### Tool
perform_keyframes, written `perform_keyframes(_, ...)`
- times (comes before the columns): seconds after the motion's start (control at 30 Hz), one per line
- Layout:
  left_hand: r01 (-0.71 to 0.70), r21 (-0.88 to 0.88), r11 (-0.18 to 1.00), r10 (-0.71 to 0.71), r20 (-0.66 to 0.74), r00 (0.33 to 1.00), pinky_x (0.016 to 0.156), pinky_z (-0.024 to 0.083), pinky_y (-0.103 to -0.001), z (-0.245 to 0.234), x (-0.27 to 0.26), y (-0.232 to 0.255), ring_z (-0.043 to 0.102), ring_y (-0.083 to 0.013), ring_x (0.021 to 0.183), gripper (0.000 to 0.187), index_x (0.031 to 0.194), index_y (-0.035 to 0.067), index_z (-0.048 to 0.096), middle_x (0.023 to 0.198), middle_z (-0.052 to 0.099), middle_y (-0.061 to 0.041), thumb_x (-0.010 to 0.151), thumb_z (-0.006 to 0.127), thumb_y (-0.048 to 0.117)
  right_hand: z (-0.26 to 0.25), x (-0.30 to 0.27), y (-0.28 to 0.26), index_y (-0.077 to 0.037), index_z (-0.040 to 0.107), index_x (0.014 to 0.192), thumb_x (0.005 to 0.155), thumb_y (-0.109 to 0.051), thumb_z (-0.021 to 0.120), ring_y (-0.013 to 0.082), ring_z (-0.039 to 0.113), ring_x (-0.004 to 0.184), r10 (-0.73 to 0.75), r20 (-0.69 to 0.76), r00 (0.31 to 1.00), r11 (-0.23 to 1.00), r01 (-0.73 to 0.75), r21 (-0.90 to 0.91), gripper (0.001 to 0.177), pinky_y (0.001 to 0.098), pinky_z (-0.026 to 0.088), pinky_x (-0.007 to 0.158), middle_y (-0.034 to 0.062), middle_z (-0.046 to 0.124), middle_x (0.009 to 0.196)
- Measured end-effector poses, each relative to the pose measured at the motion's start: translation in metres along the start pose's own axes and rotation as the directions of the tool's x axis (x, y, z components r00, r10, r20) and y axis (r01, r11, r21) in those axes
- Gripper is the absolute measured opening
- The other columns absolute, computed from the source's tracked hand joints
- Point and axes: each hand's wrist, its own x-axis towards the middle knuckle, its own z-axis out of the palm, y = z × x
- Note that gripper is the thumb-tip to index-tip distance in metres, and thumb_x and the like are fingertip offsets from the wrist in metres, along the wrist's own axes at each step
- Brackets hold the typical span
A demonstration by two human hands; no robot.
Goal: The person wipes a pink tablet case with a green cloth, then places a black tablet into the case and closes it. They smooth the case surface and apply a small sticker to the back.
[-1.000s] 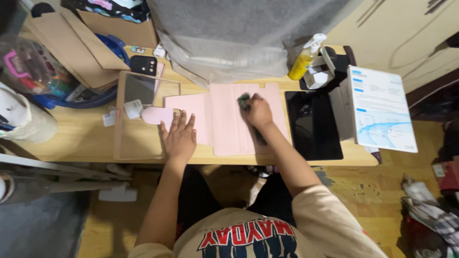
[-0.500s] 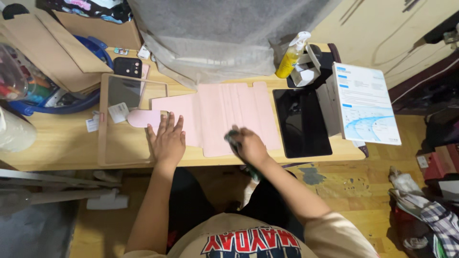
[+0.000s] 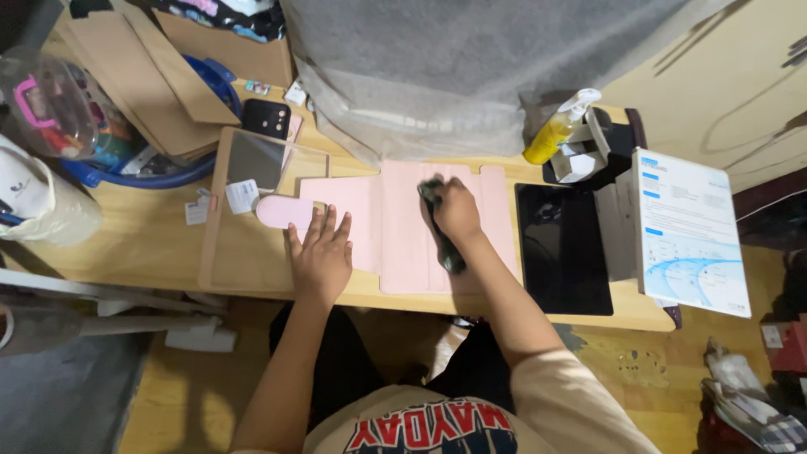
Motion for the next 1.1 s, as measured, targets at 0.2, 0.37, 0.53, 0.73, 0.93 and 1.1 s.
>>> perform_keyframes(0.2, -0.001, -0.002, 1.0, 0.001, -0.008, 1.0, 0.123, 0.007, -0.057, -0.004, -0.005, 0.001, 0.027, -0.0181, 0.152, 0.053, 0.152, 0.028, 0.045, 0.164, 0.035, 0.002, 0.1, 0.046, 0.036, -0.015, -0.06, -0.011, -0.005, 0.079, 0.092, 0.077, 0.0, 0.064, 0.0438, 0.067, 0.082, 0.033, 0.076, 0.997, 0.999, -0.033, 0.004, 0.022, 0.0486, 0.056, 0.078, 0.0239, 0.067, 0.092)
perform_keyframes(0.37, -0.002, 0.019, 1.0, 0.002, -0.002, 1.0, 0.122, 0.006, -0.057, -0.003, -0.009, 0.002, 0.027, -0.0183, 0.151, 0.053, 0.153, 0.028, 0.043, 0.163, 0.034, 0.001, 0.1, 0.046, 0.037, -0.004, -0.025, -0.01, -0.003, 0.078, 0.091, 0.08, -0.001, 0.064, 0.044, 0.067, 0.085, 0.045, 0.005, 0.999, 0.999, -0.045, -0.029, 0.017, 0.0493, 0.056, 0.079, 0.0239, 0.067, 0.094)
perform_keyframes(0.53, -0.003, -0.009, 1.0, 0.003, -0.033, 0.999, 0.122, 0.006, -0.058, 0.0, -0.009, 0.002, 0.027, -0.0187, 0.151, 0.053, 0.153, 0.029, 0.044, 0.163, 0.035, 0.001, 0.1, 0.045, 0.038, 0.0, 0.038, -0.012, -0.002, 0.079, 0.091, 0.083, -0.002, 0.064, 0.0474, 0.066, 0.09, 0.059, -0.057, 0.997, 0.996, -0.063, -0.067, 0.017, 0.0512, 0.053, 0.083, 0.0266, 0.066, 0.096)
perform_keyframes(0.73, -0.01, 0.028, 1.0, 0.01, -0.02, 1.0, 0.122, 0.006, -0.059, 0.008, -0.012, 0.0, 0.027, -0.0202, 0.152, 0.054, 0.154, 0.028, 0.044, 0.164, 0.035, 0.0, 0.1, 0.046, 0.038, -0.011, 0.033, -0.021, -0.003, 0.079, 0.096, 0.076, -0.002, 0.065, 0.046, 0.066, 0.094, 0.045, -0.006, 0.999, 0.999, -0.045, -0.027, 0.024, 0.0485, 0.055, 0.088, 0.0267, 0.069, 0.101)
perform_keyframes(0.93, 0.016, 0.038, 0.999, -0.017, 0.03, 0.999, 0.122, 0.005, -0.059, 0.006, -0.006, 0.001, 0.023, -0.0201, 0.153, 0.055, 0.155, 0.029, 0.041, 0.166, 0.03, 0.002, 0.101, 0.045, 0.037, -0.017, -0.029, -0.006, -0.003, 0.079, 0.096, 0.081, -0.002, 0.064, 0.0457, 0.066, 0.09, 0.004, 0.078, 0.997, 0.999, 0.0, -0.044, 0.021, 0.0498, 0.054, 0.085, 0.028, 0.066, 0.095)
perform_keyframes(1.1, 0.047, 0.055, 0.997, -0.051, 0.08, 0.995, 0.122, 0.003, -0.06, 0.007, -0.002, 0.005, 0.021, -0.0194, 0.153, 0.056, 0.157, 0.03, 0.037, 0.167, 0.026, 0.003, 0.101, 0.044, 0.037, -0.026, -0.108, 0.001, -0.003, 0.079, 0.095, 0.078, -0.003, 0.065, 0.0443, 0.067, 0.088, 0.004, 0.15, 0.989, 1.0, -0.006, 0.014, 0.022, 0.0488, 0.055, 0.084, 0.0257, 0.066, 0.095)
